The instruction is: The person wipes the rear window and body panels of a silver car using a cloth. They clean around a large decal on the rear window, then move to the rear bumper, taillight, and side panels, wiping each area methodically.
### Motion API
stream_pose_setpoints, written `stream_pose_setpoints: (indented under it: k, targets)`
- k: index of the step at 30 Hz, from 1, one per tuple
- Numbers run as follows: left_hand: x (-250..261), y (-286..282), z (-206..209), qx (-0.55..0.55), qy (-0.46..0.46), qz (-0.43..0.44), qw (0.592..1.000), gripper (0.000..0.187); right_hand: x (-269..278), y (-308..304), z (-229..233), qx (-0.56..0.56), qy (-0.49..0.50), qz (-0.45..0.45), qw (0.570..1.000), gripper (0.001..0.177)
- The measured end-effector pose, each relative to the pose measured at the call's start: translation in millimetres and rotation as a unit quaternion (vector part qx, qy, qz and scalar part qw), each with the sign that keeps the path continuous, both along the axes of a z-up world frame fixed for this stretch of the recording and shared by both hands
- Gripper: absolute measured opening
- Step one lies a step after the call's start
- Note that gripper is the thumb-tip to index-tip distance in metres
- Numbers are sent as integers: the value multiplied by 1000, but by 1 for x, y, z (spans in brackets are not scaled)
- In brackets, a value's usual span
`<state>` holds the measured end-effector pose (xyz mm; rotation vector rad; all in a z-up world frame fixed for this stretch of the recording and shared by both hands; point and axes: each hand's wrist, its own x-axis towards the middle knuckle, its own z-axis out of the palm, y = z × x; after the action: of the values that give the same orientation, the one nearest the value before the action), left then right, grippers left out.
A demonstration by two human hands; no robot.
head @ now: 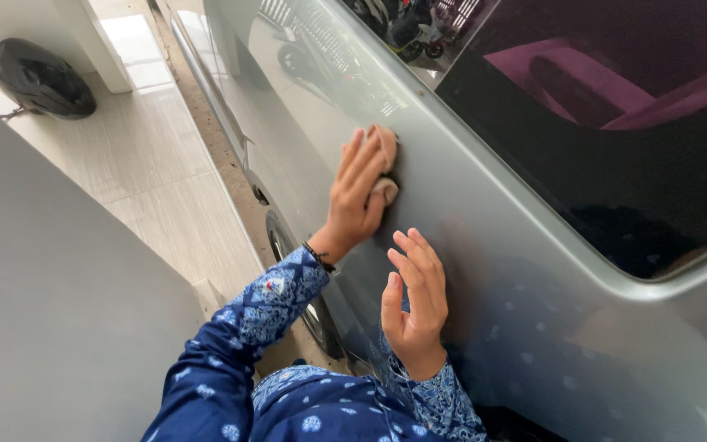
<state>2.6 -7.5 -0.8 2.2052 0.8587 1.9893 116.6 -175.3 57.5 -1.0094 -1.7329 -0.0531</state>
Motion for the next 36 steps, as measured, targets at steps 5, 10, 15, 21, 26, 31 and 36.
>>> stream_pose_setpoints:
  k: [5,10,15,21,26,31,36]
  targets:
    - [-10,23,-7,-31,-12,7,999,46,0,0,-9,-10,4,2,1000,23]
    - [-29,69,-5,-48,-78,47,995,45,-2,2,-10,-11,19,-14,1000,22]
    - [-12,35,10,-8,-49,11,999,43,-1,4,-6,-3,20,-16,1000,22]
    - [1,6,30,18,53,-45,997,47,1,1,-1,-6,15,-16,1000,22]
    - [-14,49,35,-33,-62,3,997,47,0,-8,7,8,3,-22,1000,23]
    - [11,27,47,14,-72,13,997,41,8,-18,33,36,-96,-85,991,26]
    - [29,-31,79,41,57,-64,996,39,31,-55,64,6,-218,-172,961,28]
